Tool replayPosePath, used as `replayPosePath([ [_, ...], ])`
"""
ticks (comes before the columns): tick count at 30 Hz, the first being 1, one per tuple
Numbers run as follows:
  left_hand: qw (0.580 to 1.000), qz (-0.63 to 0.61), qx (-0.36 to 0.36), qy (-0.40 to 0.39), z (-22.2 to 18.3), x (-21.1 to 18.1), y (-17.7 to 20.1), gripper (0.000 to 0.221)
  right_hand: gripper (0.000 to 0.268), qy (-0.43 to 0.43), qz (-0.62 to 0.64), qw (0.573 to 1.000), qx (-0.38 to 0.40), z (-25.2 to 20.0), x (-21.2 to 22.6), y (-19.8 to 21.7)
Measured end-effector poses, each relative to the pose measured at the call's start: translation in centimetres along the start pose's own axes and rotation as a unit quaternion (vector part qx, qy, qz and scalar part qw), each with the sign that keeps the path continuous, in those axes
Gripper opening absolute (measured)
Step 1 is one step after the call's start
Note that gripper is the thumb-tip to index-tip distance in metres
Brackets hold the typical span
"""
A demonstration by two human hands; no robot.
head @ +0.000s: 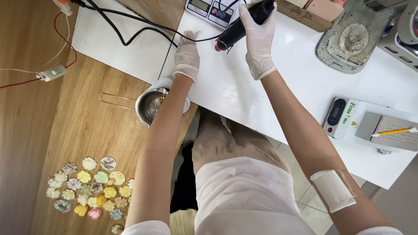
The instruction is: Using a heat gun and a cloth to clean wax residue from a production workbench surface.
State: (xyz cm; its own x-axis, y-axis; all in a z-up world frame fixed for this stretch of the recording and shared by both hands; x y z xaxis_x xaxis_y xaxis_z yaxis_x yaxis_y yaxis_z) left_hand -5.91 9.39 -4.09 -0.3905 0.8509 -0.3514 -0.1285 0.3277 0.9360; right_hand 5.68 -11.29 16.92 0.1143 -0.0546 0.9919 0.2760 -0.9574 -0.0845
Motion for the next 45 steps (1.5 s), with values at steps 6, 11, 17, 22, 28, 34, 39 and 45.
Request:
replayPosePath([
  [6,0.997,0.034,0.062,-0.022,1.2,-1.4,-0.7,0.047,0.027,0.011,0.092,0.995,0.024,-0.4,1.9,-0.5],
  [11,0.928,0.303,0.130,-0.175,-2.4,-5.0,-6.7,0.060,0.028,0.007,0.044,0.999,-0.001,-0.2,2.5,0.8],
  [17,0.947,0.127,0.219,-0.199,-11.0,-15.1,-9.8,0.060,0.026,0.015,0.077,0.997,-0.010,0.4,2.3,2.9],
  [22,0.919,0.300,0.200,-0.162,-6.1,-10.3,-6.2,0.060,0.026,-0.006,0.046,0.999,-0.016,0.4,1.9,4.4],
  [28,0.952,0.252,0.113,-0.131,-2.9,-7.9,-6.8,0.062,0.025,0.024,0.052,0.998,0.024,0.5,1.8,4.7],
  [34,0.894,0.285,0.183,-0.294,-12.1,-16.2,-7.6,0.066,0.024,0.041,0.043,0.998,0.025,0.5,1.9,6.9],
  [39,0.882,0.239,0.250,-0.319,-17.1,-18.1,-10.9,0.062,0.023,0.030,0.085,0.995,0.053,0.0,1.8,7.4],
  [45,0.901,0.233,0.217,-0.294,-18.5,-18.4,-10.4,0.062,0.025,0.005,0.060,0.997,0.048,-0.2,0.6,6.1],
])
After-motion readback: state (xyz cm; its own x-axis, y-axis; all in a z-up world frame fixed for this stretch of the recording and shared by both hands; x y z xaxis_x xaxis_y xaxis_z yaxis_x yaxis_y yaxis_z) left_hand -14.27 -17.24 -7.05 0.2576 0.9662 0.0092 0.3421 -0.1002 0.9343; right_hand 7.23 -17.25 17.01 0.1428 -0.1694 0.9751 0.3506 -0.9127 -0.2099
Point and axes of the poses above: each hand's wrist, its own z-axis towards the middle knuckle, its own y-axis out of the back of the hand, x = y × z, the point moved 8 cm from there along z, towards the middle knuckle, and after that the axes turned 6 degrees about -y, right-handed, at the moved point
